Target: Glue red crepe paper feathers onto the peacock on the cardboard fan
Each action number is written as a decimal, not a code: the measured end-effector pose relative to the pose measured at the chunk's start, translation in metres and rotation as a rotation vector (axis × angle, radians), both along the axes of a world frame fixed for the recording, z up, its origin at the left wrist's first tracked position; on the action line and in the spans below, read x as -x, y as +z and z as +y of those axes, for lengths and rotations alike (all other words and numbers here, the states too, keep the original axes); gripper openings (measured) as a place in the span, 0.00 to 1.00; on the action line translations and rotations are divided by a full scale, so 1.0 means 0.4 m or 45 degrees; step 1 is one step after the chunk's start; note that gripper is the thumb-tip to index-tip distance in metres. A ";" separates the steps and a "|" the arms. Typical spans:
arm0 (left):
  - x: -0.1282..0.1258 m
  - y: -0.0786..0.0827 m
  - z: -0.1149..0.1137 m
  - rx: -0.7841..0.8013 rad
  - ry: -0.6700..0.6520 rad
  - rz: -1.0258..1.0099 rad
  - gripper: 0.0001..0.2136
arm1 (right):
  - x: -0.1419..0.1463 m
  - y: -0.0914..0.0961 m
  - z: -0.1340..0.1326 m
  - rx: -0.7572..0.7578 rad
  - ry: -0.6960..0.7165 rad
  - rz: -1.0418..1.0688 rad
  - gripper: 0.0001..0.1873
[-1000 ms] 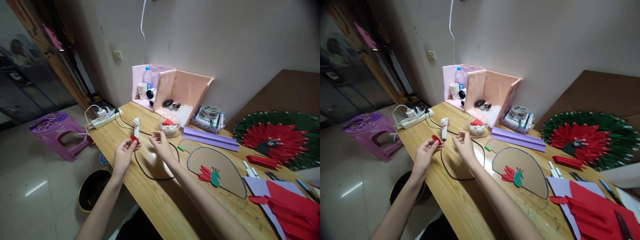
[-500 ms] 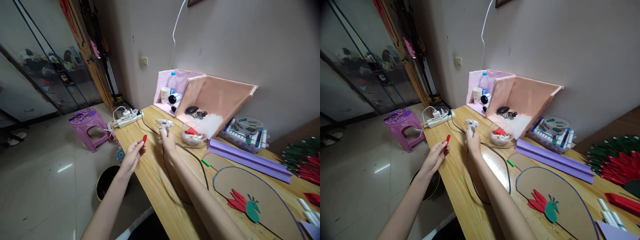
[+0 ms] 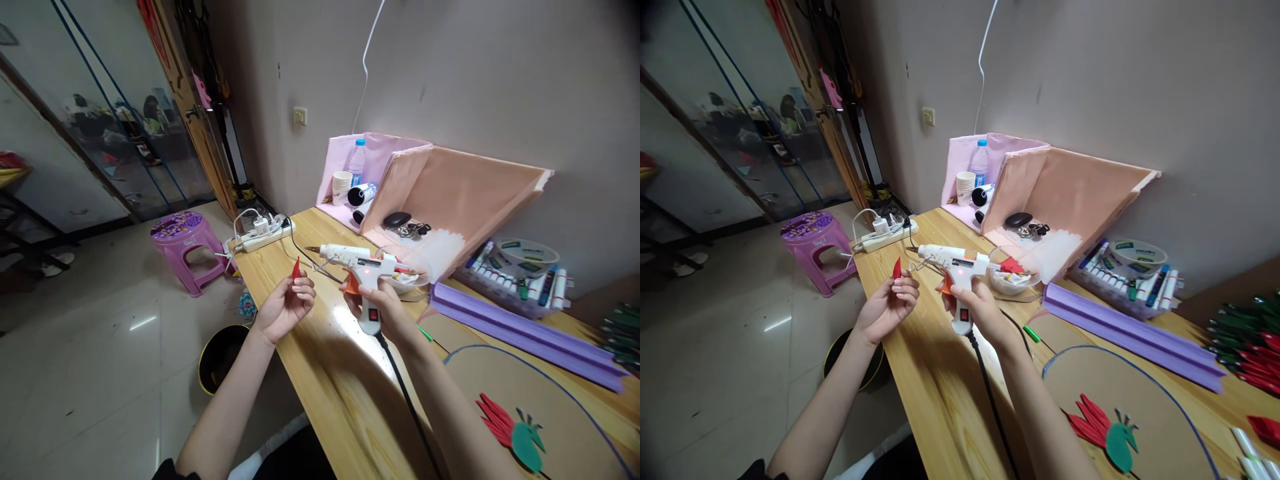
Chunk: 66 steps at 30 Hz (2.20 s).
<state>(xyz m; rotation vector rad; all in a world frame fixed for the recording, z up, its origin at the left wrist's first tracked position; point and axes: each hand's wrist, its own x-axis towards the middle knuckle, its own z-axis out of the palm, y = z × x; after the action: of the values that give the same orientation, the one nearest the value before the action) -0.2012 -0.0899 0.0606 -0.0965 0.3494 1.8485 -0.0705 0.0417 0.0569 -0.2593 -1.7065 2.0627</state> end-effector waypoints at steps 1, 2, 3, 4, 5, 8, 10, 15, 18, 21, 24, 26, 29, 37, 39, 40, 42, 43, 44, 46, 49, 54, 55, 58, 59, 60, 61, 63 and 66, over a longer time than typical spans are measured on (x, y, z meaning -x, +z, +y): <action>0.000 0.004 -0.002 -0.001 0.007 0.001 0.09 | -0.001 -0.001 0.001 -0.003 0.020 0.014 0.14; 0.000 0.007 -0.004 0.001 0.014 0.005 0.09 | -0.002 -0.001 0.001 -0.007 0.037 0.027 0.14; -0.001 0.010 -0.007 0.004 0.020 0.011 0.08 | -0.003 0.000 0.001 -0.014 0.049 0.037 0.14; -0.003 0.013 -0.010 0.007 0.026 0.019 0.08 | -0.004 0.002 0.001 -0.025 0.055 0.043 0.14; -0.004 0.016 -0.013 0.010 0.032 0.026 0.08 | -0.005 0.003 0.000 -0.036 0.058 0.047 0.14; -0.009 0.022 -0.019 0.012 0.035 0.027 0.08 | -0.006 0.002 -0.005 -0.056 0.088 0.042 0.15; -0.012 0.025 -0.021 0.016 0.011 0.002 0.08 | -0.006 0.001 -0.008 -0.072 0.116 0.023 0.16; -0.019 0.026 -0.026 -0.037 -0.049 -0.070 0.06 | -0.009 0.007 -0.018 -0.088 0.140 0.028 0.15; -0.024 0.025 -0.029 -0.076 -0.075 -0.117 0.06 | -0.012 0.013 -0.021 -0.087 0.139 0.063 0.14; -0.027 0.025 -0.030 -0.067 -0.073 -0.127 0.06 | -0.012 0.011 -0.019 -0.083 0.142 0.057 0.15; -0.027 0.028 -0.031 -0.055 -0.077 -0.124 0.06 | -0.011 0.006 -0.017 -0.078 0.140 0.040 0.15; -0.027 0.030 -0.031 -0.083 -0.101 -0.149 0.06 | -0.011 0.006 -0.017 -0.077 0.140 0.046 0.15; -0.027 0.032 -0.031 -0.128 -0.147 -0.193 0.05 | -0.010 0.011 -0.019 -0.083 0.141 0.054 0.14; -0.029 0.031 -0.028 -0.201 -0.193 -0.260 0.03 | -0.005 0.016 -0.021 -0.101 0.148 0.111 0.14; -0.027 0.029 -0.028 -0.220 -0.201 -0.263 0.03 | -0.006 0.012 -0.019 -0.087 0.141 0.109 0.14; -0.025 0.027 -0.029 -0.223 -0.201 -0.259 0.03 | -0.006 0.010 -0.017 -0.077 0.132 0.104 0.14; -0.023 0.025 -0.030 -0.221 -0.191 -0.237 0.03 | -0.008 0.007 -0.012 -0.062 0.112 0.102 0.14; -0.021 0.025 -0.030 -0.216 -0.178 -0.213 0.03 | -0.010 0.006 -0.009 -0.060 0.099 0.110 0.14; -0.019 0.023 -0.031 -0.204 -0.161 -0.176 0.03 | -0.012 0.006 -0.006 -0.061 0.087 0.126 0.14; -0.012 0.018 -0.030 -0.144 -0.104 -0.044 0.02 | -0.014 0.007 -0.002 -0.070 0.062 0.171 0.14; 0.012 -0.004 -0.021 0.090 0.055 0.373 0.01 | -0.008 0.006 -0.001 -0.087 -0.039 0.202 0.15; 0.074 -0.067 -0.002 0.828 0.617 1.542 0.04 | 0.071 -0.034 0.023 -0.183 -0.491 -0.101 0.19; 0.084 -0.078 0.000 0.923 0.725 1.747 0.05 | 0.095 -0.049 0.035 -0.285 -0.537 -0.225 0.21; 0.098 -0.097 0.000 1.002 0.781 2.014 0.08 | 0.165 -0.101 0.070 -0.520 -0.611 -0.478 0.19; 0.097 -0.098 0.000 0.976 0.751 1.979 0.09 | 0.185 -0.118 0.079 -0.556 -0.643 -0.525 0.17; 0.093 -0.096 0.000 0.935 0.718 1.906 0.10 | 0.202 -0.132 0.085 -0.586 -0.668 -0.573 0.15; 0.087 -0.092 0.000 0.891 0.687 1.815 0.11 | 0.216 -0.143 0.089 -0.608 -0.686 -0.625 0.13; 0.069 -0.078 0.003 0.812 0.624 1.645 0.12 | 0.237 -0.156 0.089 -0.637 -0.706 -0.707 0.13; 0.032 -0.053 0.011 0.739 0.495 1.457 0.13 | 0.246 -0.154 0.081 -0.654 -0.713 -0.770 0.13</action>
<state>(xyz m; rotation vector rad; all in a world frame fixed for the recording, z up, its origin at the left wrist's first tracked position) -0.2141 -0.0855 0.0393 0.5592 1.7506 1.9542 -0.1689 0.0741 -0.0047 -1.1245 -2.1078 1.1501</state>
